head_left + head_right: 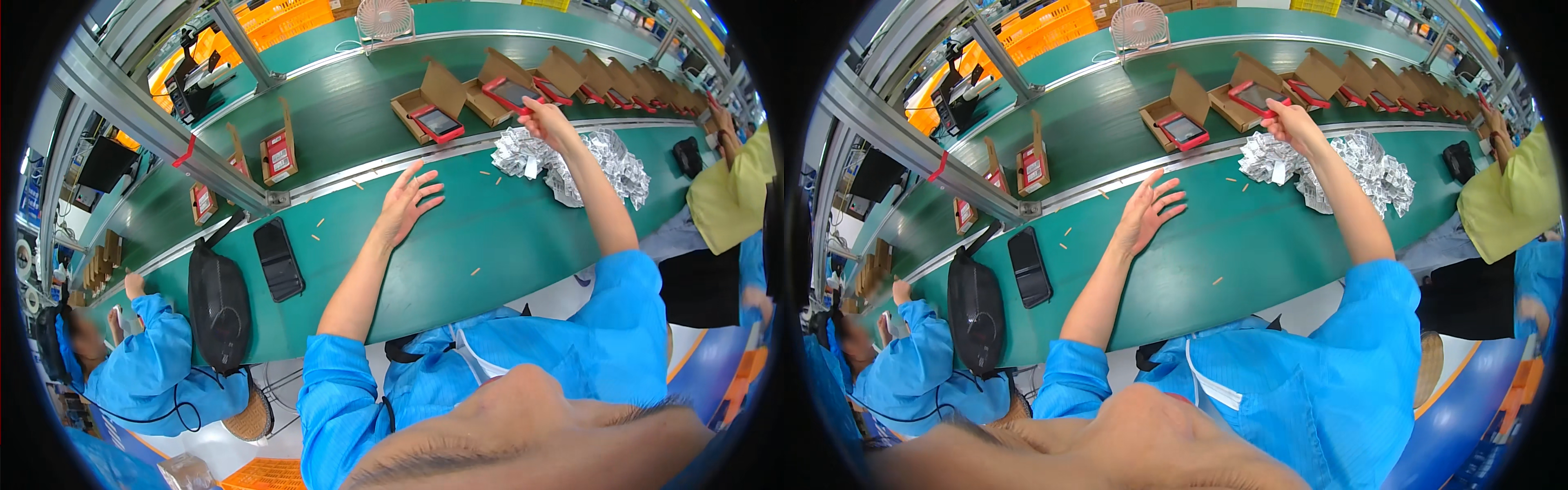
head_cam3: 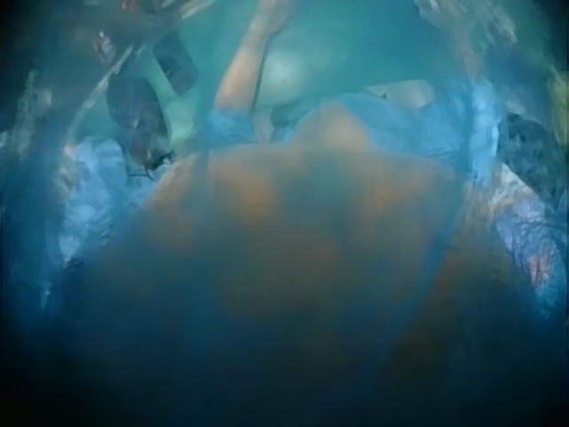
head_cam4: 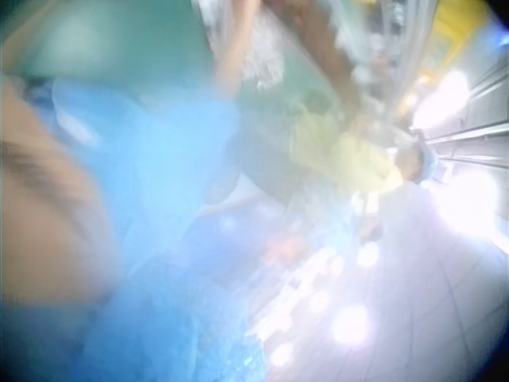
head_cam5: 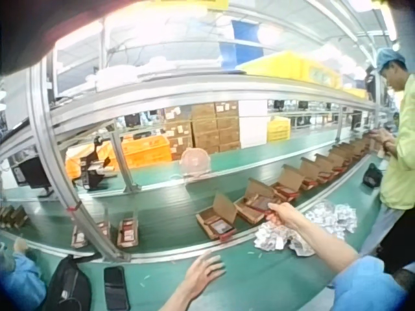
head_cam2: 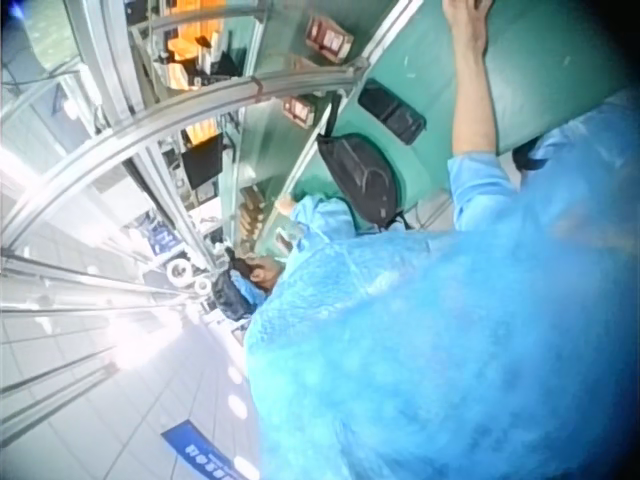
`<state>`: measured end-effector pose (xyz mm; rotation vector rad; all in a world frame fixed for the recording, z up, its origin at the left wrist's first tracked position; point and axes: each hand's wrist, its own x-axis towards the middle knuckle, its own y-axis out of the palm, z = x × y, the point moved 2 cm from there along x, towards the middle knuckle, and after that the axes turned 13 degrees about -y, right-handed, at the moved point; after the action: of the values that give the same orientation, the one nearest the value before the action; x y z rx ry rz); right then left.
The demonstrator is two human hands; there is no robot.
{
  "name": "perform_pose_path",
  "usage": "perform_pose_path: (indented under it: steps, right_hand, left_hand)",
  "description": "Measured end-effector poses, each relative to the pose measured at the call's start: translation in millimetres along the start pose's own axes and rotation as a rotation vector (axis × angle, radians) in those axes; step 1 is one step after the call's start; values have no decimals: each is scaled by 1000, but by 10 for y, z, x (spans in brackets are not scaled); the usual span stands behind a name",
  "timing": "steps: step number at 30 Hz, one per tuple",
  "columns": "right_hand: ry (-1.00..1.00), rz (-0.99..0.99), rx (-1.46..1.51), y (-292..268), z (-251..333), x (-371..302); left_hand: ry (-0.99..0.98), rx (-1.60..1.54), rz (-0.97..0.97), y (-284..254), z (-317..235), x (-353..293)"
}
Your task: Assembling, inspecting, and packing smartphones on a factory production line.
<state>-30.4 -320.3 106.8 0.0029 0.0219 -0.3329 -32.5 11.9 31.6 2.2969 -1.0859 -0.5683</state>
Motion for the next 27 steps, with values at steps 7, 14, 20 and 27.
perform_pose_path:
  steps: [7,14,20,27]
  right_hand:
    - [289,-80,-273,-177,-155,438]
    - [-145,383,-621,785,370,-288]
    - [-722,493,-607,2959,-521,-64]
    - [-609,152,-498,3815,-565,436]
  left_hand:
    - [-4,11,-19,-10,23,7]
    - [490,45,-669,-328,-214,-31]
    - [793,76,-1190,-894,-388,-196]
    - [754,294,-1257,-899,-479,-187]
